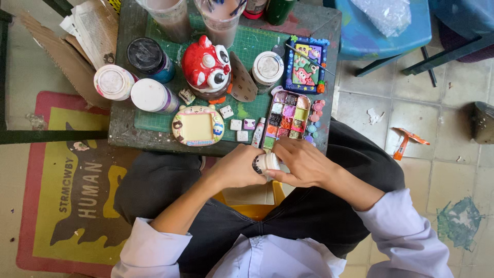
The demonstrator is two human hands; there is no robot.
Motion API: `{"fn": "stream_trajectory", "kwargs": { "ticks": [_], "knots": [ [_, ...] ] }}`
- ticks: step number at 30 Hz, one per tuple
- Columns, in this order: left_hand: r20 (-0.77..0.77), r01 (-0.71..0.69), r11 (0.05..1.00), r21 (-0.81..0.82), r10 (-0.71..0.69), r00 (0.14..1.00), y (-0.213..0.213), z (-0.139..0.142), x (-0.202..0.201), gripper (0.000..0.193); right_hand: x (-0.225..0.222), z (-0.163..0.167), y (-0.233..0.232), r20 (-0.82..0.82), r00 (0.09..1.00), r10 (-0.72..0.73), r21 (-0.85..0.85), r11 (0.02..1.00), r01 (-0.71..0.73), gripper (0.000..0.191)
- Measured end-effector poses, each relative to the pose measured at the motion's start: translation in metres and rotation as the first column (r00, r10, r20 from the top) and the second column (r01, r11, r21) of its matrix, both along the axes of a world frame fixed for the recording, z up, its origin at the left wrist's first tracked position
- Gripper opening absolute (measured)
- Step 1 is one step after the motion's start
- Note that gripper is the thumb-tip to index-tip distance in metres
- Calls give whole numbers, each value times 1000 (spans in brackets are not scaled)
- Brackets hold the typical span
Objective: The person sits on the floor and paints a small figurine with a brush, dipping the brush into a multi-color paint palette and opening paint jars to reach the colors. They hold the figurine in one hand while applying paint and later stir red paint in a jar with the brush.
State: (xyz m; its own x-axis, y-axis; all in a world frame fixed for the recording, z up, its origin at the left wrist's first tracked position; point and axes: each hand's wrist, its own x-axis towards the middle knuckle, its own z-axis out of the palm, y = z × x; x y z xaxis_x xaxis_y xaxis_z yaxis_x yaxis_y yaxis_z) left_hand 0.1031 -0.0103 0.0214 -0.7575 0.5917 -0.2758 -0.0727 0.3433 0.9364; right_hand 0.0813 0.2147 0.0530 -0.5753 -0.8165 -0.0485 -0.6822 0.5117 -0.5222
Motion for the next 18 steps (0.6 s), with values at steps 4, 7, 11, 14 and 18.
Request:
{"fn": "stream_trajectory", "kwargs": {
  "ticks": [4,7,11,14,18],
  "knots": [
    [-164,-152,987,59,159,973,3,9,3,31,0,-3,-5,150,978,-142,42,990,137,46],
    [-237,-236,956,175,273,932,-7,17,-3,38,-14,10,-10,25,985,-171,27,985,170,46],
    [-16,-321,940,-113,321,947,-28,12,-20,58,-71,50,-7,-94,918,-385,-65,922,381,37],
    [-315,-352,934,-54,319,894,-34,-3,-28,23,-142,67,-20,-220,785,-579,-48,810,584,53],
    [-385,-310,944,-110,247,889,-34,-16,-28,17,-215,35,-69,-396,801,-449,141,832,537,69]
  ]
}}
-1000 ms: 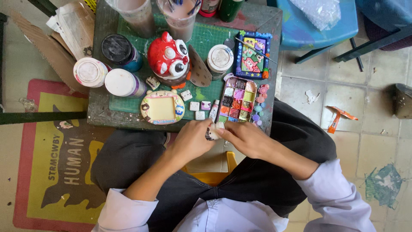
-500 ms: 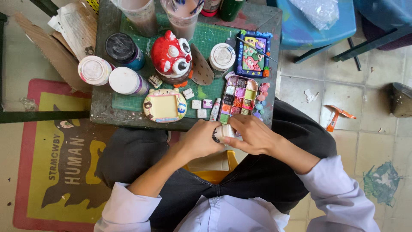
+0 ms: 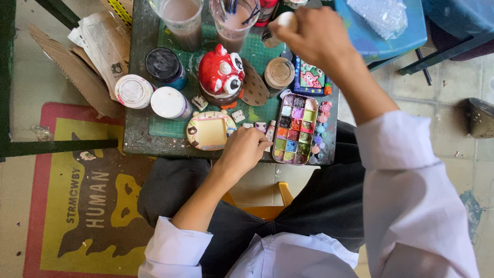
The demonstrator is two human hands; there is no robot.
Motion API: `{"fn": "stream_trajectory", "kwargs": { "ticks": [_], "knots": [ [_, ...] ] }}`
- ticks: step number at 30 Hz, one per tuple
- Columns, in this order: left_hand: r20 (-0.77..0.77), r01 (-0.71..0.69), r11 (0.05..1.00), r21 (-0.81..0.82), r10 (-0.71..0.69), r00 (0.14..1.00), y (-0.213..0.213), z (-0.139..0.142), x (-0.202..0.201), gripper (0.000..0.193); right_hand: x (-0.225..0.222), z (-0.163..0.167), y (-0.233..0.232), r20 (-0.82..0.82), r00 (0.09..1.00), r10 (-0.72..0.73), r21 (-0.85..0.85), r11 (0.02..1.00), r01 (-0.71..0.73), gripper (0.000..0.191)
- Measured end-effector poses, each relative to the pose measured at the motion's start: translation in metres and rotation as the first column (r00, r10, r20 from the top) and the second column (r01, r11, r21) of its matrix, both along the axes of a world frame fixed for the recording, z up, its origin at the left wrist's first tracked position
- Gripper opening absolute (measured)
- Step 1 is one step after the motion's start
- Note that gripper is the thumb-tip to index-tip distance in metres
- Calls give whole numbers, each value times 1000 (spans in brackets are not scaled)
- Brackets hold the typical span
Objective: The person sits on the floor and paints a small figurine with a brush, dipping the brush into a multi-color paint palette and opening paint jars to reach the colors. They hold the figurine in one hand while applying paint and later stir red paint in a jar with the brush.
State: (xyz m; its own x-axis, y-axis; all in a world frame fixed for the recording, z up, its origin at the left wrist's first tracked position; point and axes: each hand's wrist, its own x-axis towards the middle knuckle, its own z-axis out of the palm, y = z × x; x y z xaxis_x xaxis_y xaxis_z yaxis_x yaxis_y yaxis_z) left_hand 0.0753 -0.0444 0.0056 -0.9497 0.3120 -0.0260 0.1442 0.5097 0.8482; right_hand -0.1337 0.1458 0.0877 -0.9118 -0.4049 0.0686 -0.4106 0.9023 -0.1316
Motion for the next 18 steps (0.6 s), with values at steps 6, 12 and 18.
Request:
{"fn": "stream_trajectory", "kwargs": {
  "ticks": [6,12,18],
  "knots": [
    [44,7,1000,-21,-6,999,-5,5,-1,29,-14,-46,-28,13,993,115,176,978,-116,73],
    [20,-21,993,-119,24,1000,0,3,3,35,10,-12,6,133,975,179,-98,981,-167,58],
    [6,-74,991,-110,75,997,8,3,7,25,76,-7,6,55,943,329,-19,944,-328,71]
  ]
}}
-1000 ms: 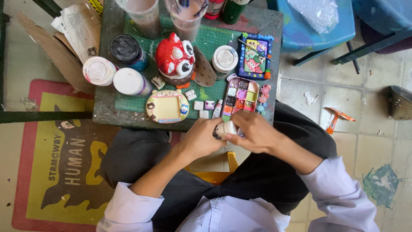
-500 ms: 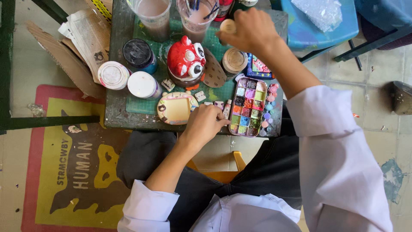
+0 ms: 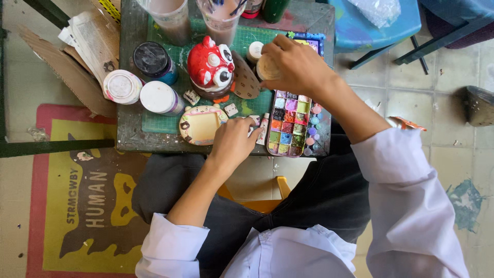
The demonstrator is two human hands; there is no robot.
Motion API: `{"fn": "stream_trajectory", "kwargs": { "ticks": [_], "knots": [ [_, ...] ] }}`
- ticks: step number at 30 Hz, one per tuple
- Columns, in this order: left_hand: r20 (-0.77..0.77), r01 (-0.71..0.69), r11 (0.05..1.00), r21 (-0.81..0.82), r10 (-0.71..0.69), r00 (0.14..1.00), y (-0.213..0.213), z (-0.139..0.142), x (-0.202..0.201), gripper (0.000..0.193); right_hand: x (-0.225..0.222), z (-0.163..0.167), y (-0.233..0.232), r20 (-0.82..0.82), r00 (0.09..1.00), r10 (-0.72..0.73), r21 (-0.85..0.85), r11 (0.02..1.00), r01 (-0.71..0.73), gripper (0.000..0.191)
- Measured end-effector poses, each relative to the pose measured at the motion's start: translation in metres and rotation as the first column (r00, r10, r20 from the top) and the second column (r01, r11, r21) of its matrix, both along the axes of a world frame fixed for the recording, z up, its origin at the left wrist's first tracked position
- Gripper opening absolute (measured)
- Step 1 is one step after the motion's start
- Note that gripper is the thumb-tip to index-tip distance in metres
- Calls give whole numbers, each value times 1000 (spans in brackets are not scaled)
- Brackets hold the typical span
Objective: The person sits on the floor and paints a small figurine with a brush, dipping the brush into a multi-color paint palette and opening paint jars to reach the colors. They hold the figurine in one hand while applying paint and later stir red paint in a jar with the brush.
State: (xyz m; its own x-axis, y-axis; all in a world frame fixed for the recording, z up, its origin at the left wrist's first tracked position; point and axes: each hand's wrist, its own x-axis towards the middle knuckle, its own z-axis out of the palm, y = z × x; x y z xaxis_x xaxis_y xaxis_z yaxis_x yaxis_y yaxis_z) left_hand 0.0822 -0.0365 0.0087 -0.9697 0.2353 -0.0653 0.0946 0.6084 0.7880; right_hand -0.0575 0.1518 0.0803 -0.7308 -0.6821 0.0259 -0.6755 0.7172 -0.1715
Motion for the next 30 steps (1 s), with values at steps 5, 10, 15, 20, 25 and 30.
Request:
{"fn": "stream_trajectory", "kwargs": {
  "ticks": [5,10,15,20,25,30],
  "knots": [
    [-257,-86,985,151,123,959,2,17,3,64,33,35,33,15,997,-81,-283,955,82,68],
    [-530,-81,983,162,156,833,21,29,-3,112,64,63,46,35,995,-98,-406,908,104,63],
    [-176,-70,875,479,174,969,42,26,3,92,85,61,14,-48,998,31,-366,929,-47,58],
    [20,294,584,757,-470,883,9,20,9,63,87,69,22,192,911,366,-518,826,-223,61],
    [-87,210,-81,974,-996,18,-9,7,8,48,114,86,51,249,641,726,-673,606,-425,52],
    [-174,232,-189,954,-981,-82,-8,-3,18,69,91,89,74,232,875,425,-817,574,-62,52]
  ]
}}
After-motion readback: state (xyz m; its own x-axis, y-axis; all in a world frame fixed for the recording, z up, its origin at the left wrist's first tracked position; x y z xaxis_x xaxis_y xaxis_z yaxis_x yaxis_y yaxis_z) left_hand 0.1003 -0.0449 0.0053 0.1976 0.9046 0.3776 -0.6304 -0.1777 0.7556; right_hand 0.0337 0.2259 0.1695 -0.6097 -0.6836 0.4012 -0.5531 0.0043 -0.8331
